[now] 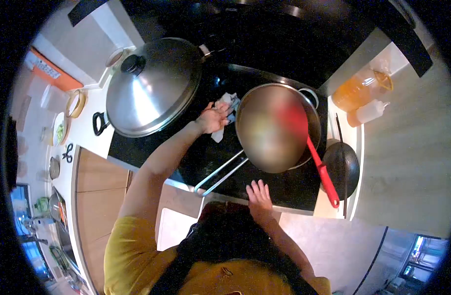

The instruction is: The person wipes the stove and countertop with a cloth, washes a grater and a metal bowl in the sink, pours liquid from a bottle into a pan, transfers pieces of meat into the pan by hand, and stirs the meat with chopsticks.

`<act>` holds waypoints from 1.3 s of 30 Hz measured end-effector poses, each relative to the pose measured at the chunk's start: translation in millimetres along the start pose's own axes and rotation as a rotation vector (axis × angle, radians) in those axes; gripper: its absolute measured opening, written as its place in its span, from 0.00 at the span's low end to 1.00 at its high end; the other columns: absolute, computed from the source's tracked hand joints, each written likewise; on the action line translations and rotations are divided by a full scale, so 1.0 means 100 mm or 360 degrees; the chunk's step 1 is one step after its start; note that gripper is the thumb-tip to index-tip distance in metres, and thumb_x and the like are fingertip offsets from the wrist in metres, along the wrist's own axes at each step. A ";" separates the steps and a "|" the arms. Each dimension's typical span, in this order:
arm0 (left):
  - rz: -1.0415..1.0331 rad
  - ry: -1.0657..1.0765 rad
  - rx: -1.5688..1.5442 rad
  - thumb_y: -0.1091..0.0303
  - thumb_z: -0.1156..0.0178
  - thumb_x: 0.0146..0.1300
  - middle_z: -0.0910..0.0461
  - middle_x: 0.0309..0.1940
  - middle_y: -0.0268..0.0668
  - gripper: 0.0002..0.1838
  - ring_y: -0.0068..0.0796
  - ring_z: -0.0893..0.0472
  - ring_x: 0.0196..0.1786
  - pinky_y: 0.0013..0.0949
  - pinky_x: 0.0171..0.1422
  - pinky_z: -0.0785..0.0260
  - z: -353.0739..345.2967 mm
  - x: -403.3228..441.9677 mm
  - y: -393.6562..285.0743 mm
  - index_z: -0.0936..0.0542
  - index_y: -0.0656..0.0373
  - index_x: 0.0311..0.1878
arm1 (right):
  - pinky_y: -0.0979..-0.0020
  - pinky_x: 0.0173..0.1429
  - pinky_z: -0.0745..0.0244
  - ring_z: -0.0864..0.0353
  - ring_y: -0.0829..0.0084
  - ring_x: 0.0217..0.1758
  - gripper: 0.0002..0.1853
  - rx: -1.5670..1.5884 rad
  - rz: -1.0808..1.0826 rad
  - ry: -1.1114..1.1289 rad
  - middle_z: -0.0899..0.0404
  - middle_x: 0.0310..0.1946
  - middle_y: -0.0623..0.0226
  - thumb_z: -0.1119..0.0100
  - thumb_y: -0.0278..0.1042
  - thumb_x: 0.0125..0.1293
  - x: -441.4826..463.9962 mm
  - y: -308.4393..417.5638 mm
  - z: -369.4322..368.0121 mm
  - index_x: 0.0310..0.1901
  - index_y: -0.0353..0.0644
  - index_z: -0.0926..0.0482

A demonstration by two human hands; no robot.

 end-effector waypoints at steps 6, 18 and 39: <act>0.0017 0.0321 0.0014 0.60 0.56 0.62 0.49 0.68 0.42 0.27 0.38 0.47 0.69 0.44 0.68 0.53 0.30 -1.07 0.26 0.41 0.55 0.65 | 0.54 0.68 0.50 0.40 0.52 0.64 0.20 -0.0014 -0.0028 -0.0131 0.33 0.56 0.52 0.50 0.21 0.54 0.02 0.11 0.06 0.51 0.35 0.29; 0.0340 -0.0260 0.0038 0.65 0.49 0.57 0.38 0.64 0.28 0.27 0.25 0.39 0.66 0.60 0.64 0.54 0.12 -2.76 0.44 0.35 0.45 0.62 | 0.51 0.68 0.50 0.42 0.49 0.65 0.22 0.0005 0.0014 -0.0115 0.36 0.58 0.51 0.53 0.19 0.55 0.00 0.18 0.02 0.55 0.37 0.32; 0.1716 -0.0416 0.0170 0.52 0.62 0.67 0.48 0.68 0.24 0.23 0.34 0.48 0.69 0.68 0.62 0.57 0.20 -3.13 1.71 0.39 0.39 0.64 | 0.50 0.68 0.53 0.45 0.46 0.65 0.23 -0.0120 0.0009 -0.0084 0.38 0.59 0.47 0.56 0.20 0.55 0.04 0.21 0.02 0.56 0.33 0.35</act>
Point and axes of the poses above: each hand's wrist, its own x-axis towards the middle knuckle, its own z-axis out of the back of the hand, y = z × x, the point moved 1 cm from there along x, towards the middle knuckle
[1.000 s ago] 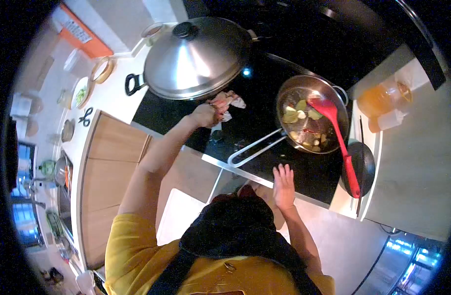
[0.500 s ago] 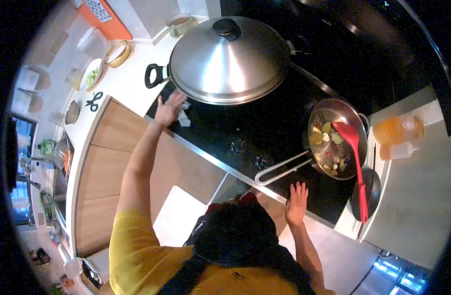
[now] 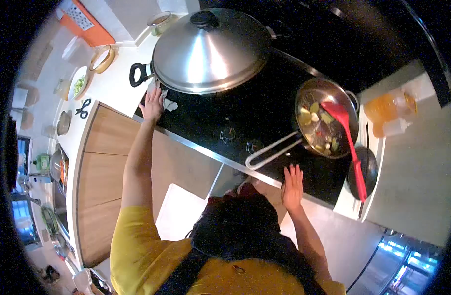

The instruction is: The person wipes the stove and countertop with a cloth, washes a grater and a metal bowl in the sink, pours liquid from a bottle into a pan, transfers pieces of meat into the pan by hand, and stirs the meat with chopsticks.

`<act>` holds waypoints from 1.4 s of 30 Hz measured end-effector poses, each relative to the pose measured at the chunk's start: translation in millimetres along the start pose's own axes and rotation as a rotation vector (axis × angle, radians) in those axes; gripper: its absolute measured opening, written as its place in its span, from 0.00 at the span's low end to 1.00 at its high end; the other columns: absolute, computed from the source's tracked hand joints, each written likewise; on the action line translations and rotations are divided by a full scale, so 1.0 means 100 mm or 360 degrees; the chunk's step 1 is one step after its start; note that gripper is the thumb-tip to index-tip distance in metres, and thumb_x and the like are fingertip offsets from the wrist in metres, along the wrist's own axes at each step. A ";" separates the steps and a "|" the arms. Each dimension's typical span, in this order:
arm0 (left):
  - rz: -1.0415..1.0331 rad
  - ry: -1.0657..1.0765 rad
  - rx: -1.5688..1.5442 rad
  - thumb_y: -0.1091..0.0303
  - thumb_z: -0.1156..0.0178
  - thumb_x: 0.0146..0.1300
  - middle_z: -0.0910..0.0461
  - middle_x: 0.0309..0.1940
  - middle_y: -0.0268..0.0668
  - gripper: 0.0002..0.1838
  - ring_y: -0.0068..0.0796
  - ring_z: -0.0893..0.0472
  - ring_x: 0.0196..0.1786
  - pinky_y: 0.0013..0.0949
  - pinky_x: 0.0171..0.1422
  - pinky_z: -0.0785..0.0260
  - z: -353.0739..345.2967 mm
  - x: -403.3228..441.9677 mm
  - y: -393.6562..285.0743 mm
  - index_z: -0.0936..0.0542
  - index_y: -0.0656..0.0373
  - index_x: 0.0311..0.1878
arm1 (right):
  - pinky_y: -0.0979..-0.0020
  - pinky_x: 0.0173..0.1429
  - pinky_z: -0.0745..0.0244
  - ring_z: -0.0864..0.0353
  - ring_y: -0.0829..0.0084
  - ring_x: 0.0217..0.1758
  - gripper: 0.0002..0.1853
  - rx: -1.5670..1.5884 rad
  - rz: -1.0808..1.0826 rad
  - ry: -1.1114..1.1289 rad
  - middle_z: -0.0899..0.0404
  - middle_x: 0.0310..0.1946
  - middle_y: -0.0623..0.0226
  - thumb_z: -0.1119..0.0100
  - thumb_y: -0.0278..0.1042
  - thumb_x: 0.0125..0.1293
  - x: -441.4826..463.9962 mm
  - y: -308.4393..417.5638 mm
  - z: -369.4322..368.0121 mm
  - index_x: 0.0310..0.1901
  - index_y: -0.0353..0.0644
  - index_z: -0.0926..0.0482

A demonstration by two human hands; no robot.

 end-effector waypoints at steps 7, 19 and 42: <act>-0.0303 -0.0091 0.0042 0.38 0.57 0.58 0.49 0.67 0.45 0.37 0.59 0.48 0.66 0.62 0.66 0.63 0.06 -1.03 -0.74 0.41 0.51 0.66 | 0.50 0.67 0.48 0.40 0.48 0.63 0.23 -0.0040 0.0034 -0.0117 0.36 0.57 0.48 0.53 0.18 0.52 -0.02 0.02 0.02 0.54 0.34 0.33; -0.0628 -0.0482 -0.0331 0.54 0.48 0.59 0.32 0.49 0.43 0.22 0.44 0.34 0.52 0.43 0.58 0.45 0.05 -1.61 -1.48 0.29 0.45 0.57 | 0.56 0.66 0.43 0.34 0.54 0.60 0.19 0.0175 -0.0060 -0.0364 0.29 0.52 0.55 0.50 0.20 0.54 -0.09 -0.05 -0.06 0.50 0.35 0.30; -0.1174 -0.0217 -0.0672 0.61 0.43 0.53 0.32 0.37 0.43 0.16 0.45 0.32 0.41 0.45 0.43 0.41 0.15 -3.16 -3.84 0.29 0.57 0.43 | 0.71 0.53 0.29 0.23 0.73 0.43 0.12 0.2259 -0.0906 -0.0895 0.21 0.37 0.58 0.54 0.30 0.67 -0.53 -0.78 0.24 0.48 0.34 0.29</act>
Point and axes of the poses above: each hand's wrist, its own x-axis towards the middle knuckle, its own z-axis out of the back of the hand, y = z × x, the point moved 1 cm from there along x, towards the middle knuckle
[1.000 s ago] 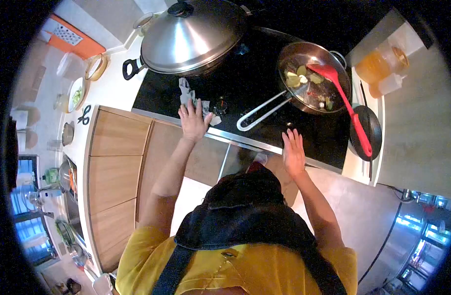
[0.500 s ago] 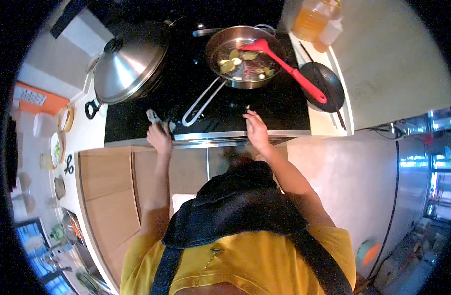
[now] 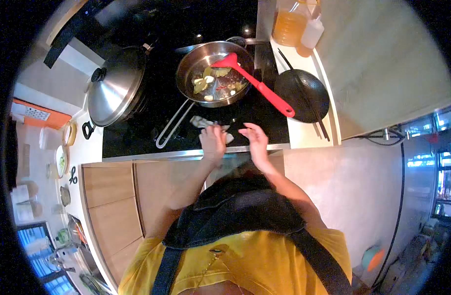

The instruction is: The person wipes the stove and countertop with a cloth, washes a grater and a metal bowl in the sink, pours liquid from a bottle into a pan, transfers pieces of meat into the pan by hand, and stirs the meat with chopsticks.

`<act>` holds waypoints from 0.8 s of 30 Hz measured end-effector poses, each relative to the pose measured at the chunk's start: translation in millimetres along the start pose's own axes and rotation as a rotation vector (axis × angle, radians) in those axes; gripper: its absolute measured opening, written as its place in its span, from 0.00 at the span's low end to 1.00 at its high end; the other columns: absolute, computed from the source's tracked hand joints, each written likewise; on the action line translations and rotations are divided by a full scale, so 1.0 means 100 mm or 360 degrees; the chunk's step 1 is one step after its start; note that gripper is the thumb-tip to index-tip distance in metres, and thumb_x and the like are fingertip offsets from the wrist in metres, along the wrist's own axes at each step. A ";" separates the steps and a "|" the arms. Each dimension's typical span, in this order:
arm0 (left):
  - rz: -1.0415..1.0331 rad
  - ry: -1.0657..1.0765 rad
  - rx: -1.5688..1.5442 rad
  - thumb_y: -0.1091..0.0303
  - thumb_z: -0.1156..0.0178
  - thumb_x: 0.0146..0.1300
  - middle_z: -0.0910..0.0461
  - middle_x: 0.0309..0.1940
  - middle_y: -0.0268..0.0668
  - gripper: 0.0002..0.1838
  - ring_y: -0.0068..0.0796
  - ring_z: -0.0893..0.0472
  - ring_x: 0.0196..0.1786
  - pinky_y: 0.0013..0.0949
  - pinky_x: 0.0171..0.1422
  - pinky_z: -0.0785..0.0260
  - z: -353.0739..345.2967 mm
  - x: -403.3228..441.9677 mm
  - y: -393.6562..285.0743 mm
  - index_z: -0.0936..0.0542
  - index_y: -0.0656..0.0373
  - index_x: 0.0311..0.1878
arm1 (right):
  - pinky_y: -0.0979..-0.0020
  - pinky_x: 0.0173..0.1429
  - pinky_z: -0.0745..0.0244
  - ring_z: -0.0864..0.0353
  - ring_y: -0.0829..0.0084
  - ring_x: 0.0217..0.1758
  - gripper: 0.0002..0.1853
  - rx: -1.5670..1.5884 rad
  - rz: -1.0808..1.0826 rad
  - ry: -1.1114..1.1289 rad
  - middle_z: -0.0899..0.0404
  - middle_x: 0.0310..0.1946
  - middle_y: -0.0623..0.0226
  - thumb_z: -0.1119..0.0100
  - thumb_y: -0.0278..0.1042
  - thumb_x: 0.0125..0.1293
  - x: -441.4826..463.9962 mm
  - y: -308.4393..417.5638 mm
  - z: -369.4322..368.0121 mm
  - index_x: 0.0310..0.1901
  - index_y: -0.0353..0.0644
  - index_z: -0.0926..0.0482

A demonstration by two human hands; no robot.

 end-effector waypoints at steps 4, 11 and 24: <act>-0.0280 0.0196 -0.0153 0.59 0.43 0.54 0.32 0.40 0.41 0.22 0.41 0.33 0.43 0.42 0.45 0.39 -0.09 0.09 -0.68 0.30 0.56 0.51 | 0.72 0.47 0.25 0.23 0.74 0.41 0.13 -0.0025 0.0130 -0.0090 0.22 0.38 0.59 0.50 0.24 0.63 0.24 0.54 0.48 0.50 0.34 0.31; -0.0442 0.0385 -0.0331 0.61 0.40 0.51 0.33 0.43 0.40 0.23 0.42 0.33 0.46 0.41 0.48 0.39 -0.34 0.27 -1.31 0.29 0.51 0.53 | 0.73 0.50 0.29 0.26 0.69 0.46 0.35 -0.1125 0.1214 0.0428 0.37 0.57 0.58 0.33 0.21 0.45 0.85 1.17 0.55 0.58 0.43 0.33; -0.0250 -0.0225 -0.0314 0.68 0.39 0.45 0.23 0.44 0.26 0.11 0.28 0.29 0.52 0.40 0.54 0.46 -0.24 -0.03 -0.74 0.23 0.48 0.36 | 0.70 0.45 0.27 0.21 0.65 0.41 0.12 -0.0800 0.1318 0.0939 0.22 0.39 0.57 0.36 0.24 0.42 1.18 1.70 -0.09 0.33 0.39 0.21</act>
Point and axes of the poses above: each hand's wrist, its own x-axis towards the middle knuckle, its own z-axis out of the back of the hand, y = z × x, the point moved 1 cm from there along x, towards the middle knuckle
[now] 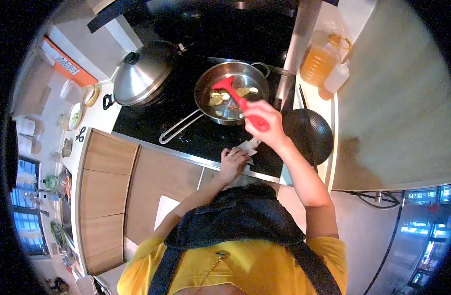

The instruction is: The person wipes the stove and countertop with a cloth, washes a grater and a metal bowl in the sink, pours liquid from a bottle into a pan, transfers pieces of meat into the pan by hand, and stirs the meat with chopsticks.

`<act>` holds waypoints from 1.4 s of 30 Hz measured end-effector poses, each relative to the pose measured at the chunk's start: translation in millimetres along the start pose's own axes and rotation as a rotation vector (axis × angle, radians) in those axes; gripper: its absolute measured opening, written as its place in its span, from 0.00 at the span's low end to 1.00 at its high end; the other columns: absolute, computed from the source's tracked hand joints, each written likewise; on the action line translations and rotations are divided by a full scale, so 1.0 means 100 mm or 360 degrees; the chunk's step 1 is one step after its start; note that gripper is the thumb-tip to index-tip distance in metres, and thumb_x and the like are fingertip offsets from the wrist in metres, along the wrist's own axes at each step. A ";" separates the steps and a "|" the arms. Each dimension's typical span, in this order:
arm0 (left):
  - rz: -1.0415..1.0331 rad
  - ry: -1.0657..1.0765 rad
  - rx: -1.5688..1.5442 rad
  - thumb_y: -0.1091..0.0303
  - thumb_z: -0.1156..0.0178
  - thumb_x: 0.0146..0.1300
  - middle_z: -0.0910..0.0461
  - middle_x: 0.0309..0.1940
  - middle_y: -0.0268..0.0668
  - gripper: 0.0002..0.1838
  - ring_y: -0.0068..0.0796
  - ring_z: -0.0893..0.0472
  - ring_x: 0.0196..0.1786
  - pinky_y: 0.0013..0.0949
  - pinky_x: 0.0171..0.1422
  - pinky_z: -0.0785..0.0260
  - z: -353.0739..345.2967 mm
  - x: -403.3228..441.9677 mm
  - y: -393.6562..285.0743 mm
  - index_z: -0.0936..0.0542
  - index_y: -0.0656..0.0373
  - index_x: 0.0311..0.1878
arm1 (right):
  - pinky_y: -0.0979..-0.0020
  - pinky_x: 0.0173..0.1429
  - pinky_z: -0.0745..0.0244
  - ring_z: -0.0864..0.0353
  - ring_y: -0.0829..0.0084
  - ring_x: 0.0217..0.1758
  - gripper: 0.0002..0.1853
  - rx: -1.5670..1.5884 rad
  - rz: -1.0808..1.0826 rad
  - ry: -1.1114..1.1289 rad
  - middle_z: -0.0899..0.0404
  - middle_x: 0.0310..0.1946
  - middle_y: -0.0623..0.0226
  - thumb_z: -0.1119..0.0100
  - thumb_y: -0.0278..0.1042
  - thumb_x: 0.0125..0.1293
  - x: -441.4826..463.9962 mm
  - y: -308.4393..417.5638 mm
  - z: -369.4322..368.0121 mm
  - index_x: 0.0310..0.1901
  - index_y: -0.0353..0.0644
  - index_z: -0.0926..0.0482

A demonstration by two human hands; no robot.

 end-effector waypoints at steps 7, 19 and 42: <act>0.0185 -0.0140 0.0082 0.74 0.40 0.43 0.20 0.38 0.31 0.10 0.32 0.24 0.45 0.40 0.52 0.43 0.60 -0.30 0.71 0.23 0.52 0.32 | 0.71 0.42 0.27 0.21 0.67 0.36 0.10 -0.0111 -0.0094 0.0181 0.22 0.34 0.58 0.37 0.22 0.39 0.01 0.81 0.47 0.29 0.39 0.21; 0.0326 -0.0111 0.0030 0.59 0.38 0.46 0.28 0.25 0.33 0.10 0.36 0.28 0.37 0.40 0.48 0.42 0.66 -0.09 0.89 0.22 0.49 0.32 | 0.74 0.46 0.29 0.22 0.72 0.38 0.07 0.0248 -0.0563 -0.0393 0.21 0.32 0.60 0.37 0.20 0.44 0.26 0.54 -0.09 0.29 0.35 0.21; 0.0349 -0.0037 0.0061 0.67 0.42 0.48 0.26 0.30 0.36 0.07 0.38 0.29 0.41 0.42 0.50 0.42 0.64 -0.13 0.96 0.27 0.54 0.31 | 0.78 0.27 0.25 0.22 0.76 0.25 0.04 0.0097 -0.0752 -0.0244 0.23 0.24 0.65 0.41 0.21 0.47 0.74 0.52 0.31 0.28 0.34 0.23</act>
Point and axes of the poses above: each hand's wrist, its own x-axis towards the middle knuckle, its own z-axis out of the back of the hand, y = z × x, the point moved 1 cm from there along x, towards the middle knuckle
